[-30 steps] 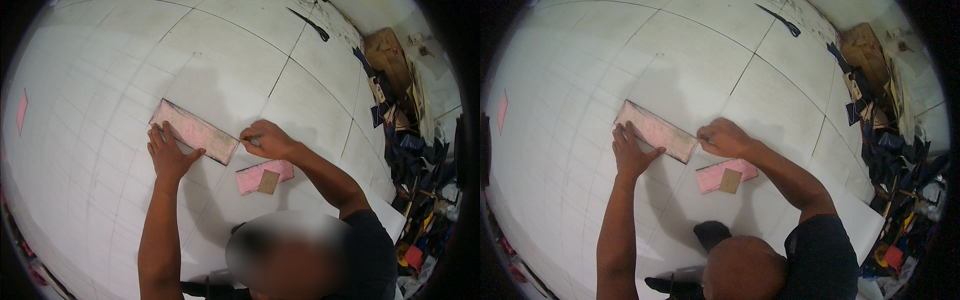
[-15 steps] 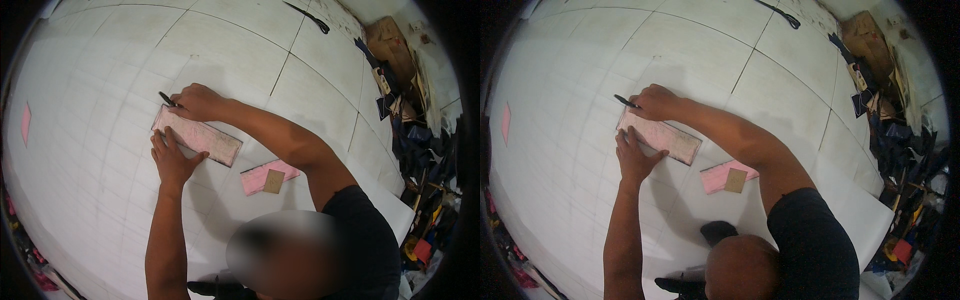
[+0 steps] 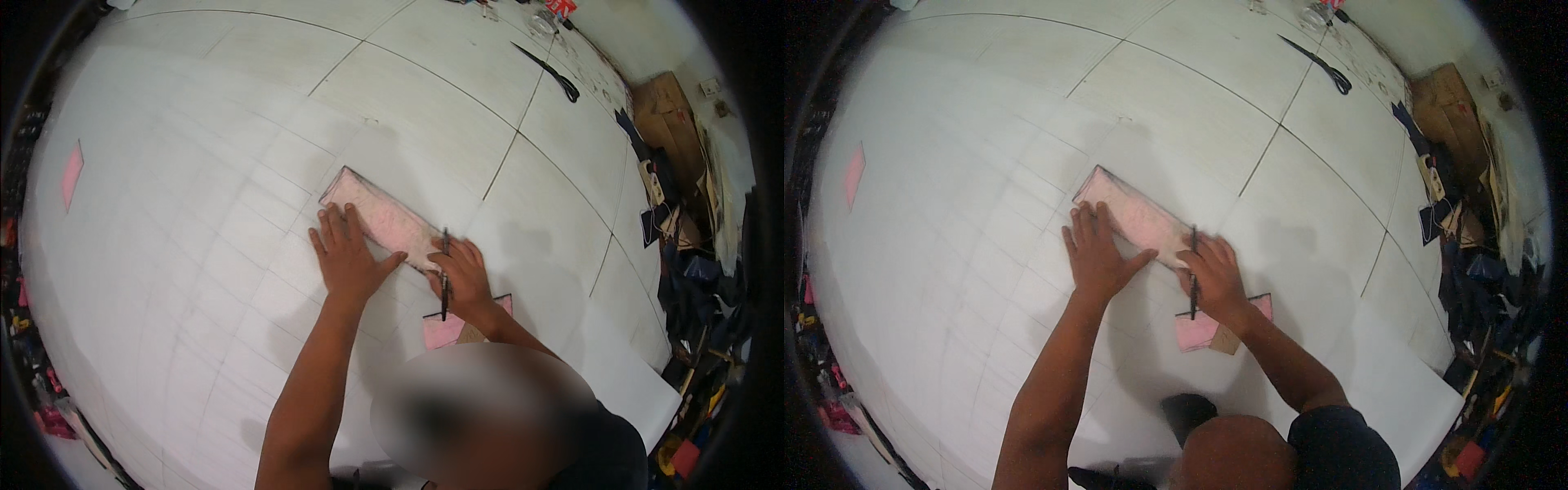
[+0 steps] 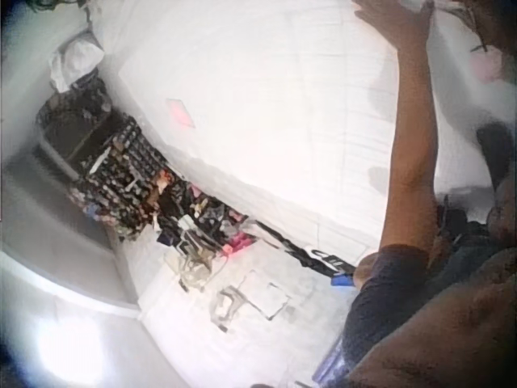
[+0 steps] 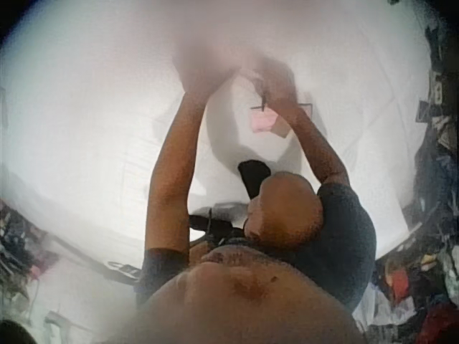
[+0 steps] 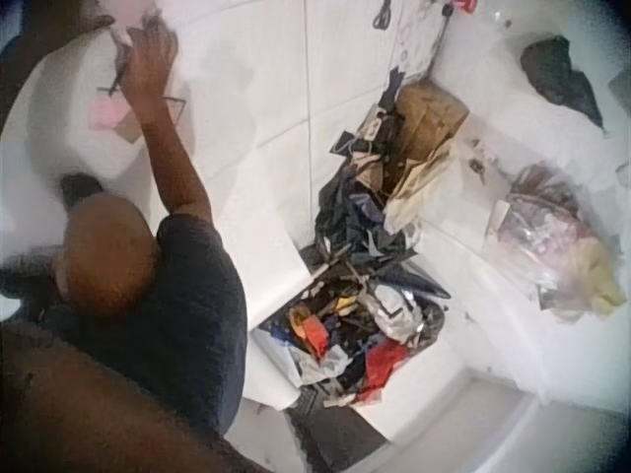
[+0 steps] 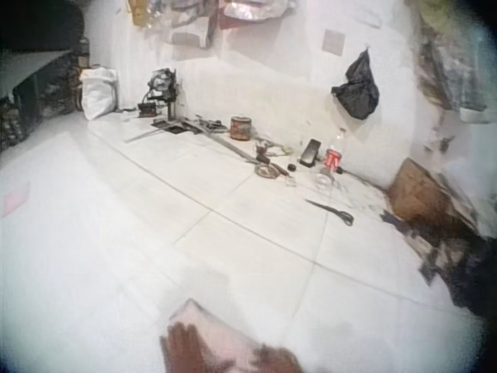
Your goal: The person sits on a tiled floor and uses a black pen to trace the outlines of rectangular pink paper pieces onto the floor. They handle the paper pieces one at a time, positioning them on the floor and drawing around their edges before moving them aside.
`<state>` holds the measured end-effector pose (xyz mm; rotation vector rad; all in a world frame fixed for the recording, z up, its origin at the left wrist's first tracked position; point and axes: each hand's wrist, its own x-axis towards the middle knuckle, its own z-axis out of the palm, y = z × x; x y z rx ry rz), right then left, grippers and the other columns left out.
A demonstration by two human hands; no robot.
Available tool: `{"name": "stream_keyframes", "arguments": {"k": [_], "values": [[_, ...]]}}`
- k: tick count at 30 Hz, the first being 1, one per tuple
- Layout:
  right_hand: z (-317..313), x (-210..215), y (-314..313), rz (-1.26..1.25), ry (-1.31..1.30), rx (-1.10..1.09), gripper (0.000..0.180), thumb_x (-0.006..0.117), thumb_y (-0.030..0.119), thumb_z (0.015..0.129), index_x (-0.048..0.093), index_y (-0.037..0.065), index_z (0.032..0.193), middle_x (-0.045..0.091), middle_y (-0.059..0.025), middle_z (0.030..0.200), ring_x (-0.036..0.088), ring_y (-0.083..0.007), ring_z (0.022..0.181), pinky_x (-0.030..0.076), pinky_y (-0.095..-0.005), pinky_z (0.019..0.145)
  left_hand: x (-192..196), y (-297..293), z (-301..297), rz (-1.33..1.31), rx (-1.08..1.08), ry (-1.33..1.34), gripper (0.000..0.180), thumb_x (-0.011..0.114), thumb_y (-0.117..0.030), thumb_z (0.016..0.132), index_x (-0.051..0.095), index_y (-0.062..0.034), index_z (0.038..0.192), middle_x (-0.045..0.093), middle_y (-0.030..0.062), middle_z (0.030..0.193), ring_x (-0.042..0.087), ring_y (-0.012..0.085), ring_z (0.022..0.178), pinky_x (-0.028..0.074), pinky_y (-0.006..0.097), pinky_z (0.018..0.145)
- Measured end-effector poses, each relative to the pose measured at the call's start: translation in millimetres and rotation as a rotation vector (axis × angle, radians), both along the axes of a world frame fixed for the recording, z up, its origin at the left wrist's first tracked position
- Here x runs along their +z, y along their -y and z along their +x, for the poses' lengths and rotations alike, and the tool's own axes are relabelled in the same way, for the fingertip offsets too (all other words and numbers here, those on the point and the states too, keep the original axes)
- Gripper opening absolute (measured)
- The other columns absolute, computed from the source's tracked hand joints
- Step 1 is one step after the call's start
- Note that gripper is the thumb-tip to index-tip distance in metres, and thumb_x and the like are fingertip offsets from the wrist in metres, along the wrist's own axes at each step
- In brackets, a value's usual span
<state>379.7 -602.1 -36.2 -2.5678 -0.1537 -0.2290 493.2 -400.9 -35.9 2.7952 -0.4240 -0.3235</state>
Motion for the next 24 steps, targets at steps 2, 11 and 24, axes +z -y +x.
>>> {"name": "stream_keyframes", "arguments": {"k": [2,11,24], "values": [[-6.5,-12.9,7.1,-0.039,-0.004,-0.081,0.033,0.074,0.016,0.093,0.064,0.008,0.124,0.061,-0.0177,0.142,0.049,-0.0419,0.139,0.031,-0.0596,0.117,5.1,9.2,12.0,0.031,0.014,-0.042,0.129,0.078,-0.075,0.073,0.022,0.0002,0.162,0.021,0.0295,0.167,0.014,0.0454,0.158,0.015,0.062,0.126],[-1.4,-26.8,2.4,-0.019,-0.033,-0.215,0.033,0.069,0.019,0.099,0.063,0.009,0.13,0.058,-0.0167,0.15,0.043,-0.0446,0.145,0.023,-0.061,0.121,7.7,9.4,22.6,-0.069,0.066,-0.079,0.128,0.084,-0.067,0.073,0.023,0.0046,0.16,0.021,0.0282,0.168,0.016,0.0459,0.157,0.019,0.057,0.126],[0.1,-24.6,1.1,-0.009,-0.031,-0.225,0.031,0.068,0.019,0.099,0.065,0.013,0.129,0.059,-0.0097,0.149,0.044,-0.0404,0.145,0.023,-0.0592,0.122,-8.1,4.2,21.8,-0.163,0.092,-0.035,0.129,0.088,-0.063,0.071,0.025,0.0088,0.157,0.018,0.0286,0.167,0.016,0.0464,0.157,0.018,0.055,0.128]]}}
